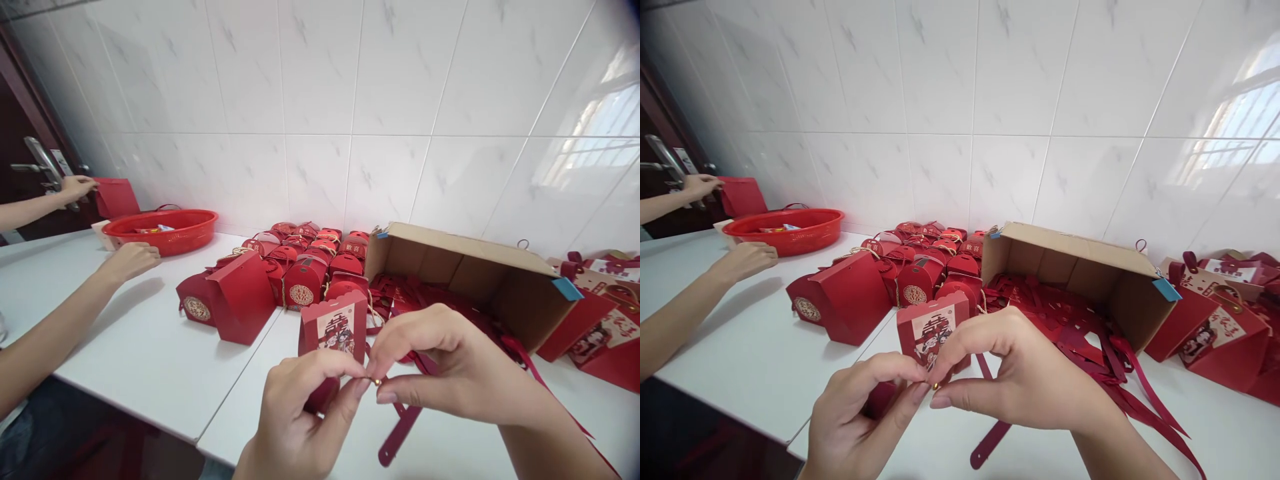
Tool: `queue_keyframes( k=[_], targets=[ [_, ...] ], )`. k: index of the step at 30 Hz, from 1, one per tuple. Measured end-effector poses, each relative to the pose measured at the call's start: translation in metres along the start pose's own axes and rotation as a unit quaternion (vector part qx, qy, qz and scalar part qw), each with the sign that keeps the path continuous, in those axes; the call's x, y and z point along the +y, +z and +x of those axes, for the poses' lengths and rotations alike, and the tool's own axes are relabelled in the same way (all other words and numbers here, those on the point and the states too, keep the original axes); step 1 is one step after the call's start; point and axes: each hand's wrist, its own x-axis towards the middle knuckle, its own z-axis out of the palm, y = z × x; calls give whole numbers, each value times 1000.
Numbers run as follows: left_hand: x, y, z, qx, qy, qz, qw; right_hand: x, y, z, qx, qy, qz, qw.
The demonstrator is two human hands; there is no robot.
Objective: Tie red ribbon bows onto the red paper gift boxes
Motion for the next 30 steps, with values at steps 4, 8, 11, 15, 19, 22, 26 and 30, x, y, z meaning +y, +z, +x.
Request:
queue_keyframes(
  k=[4,8,11,15,19,22,26,30],
  targets=[
    [0,0,0,2,-3,-8,1000,-2,0,-1,-3,0,-5,1000],
    [1,0,-1,9,-18,-28,999,-2,3,-1,12,-6,-17,1000],
    [0,0,-2,19,-34,-37,999,-2,7,0,32,-8,-18,999],
    [-2,1,-3,33,-66,-81,994,0,11,2,61,16,-27,998],
    [-6,7,-1,77,-194,-193,959,2,13,4,97,59,3,994],
    [-10,12,1,56,-288,-405,866,3,13,4,125,70,48,989],
    [-16,15,5,40,-297,-608,735,3,19,5,127,68,19,989],
    [-18,9,8,180,-284,-635,695,6,29,9,85,92,-8,992]
  ],
)
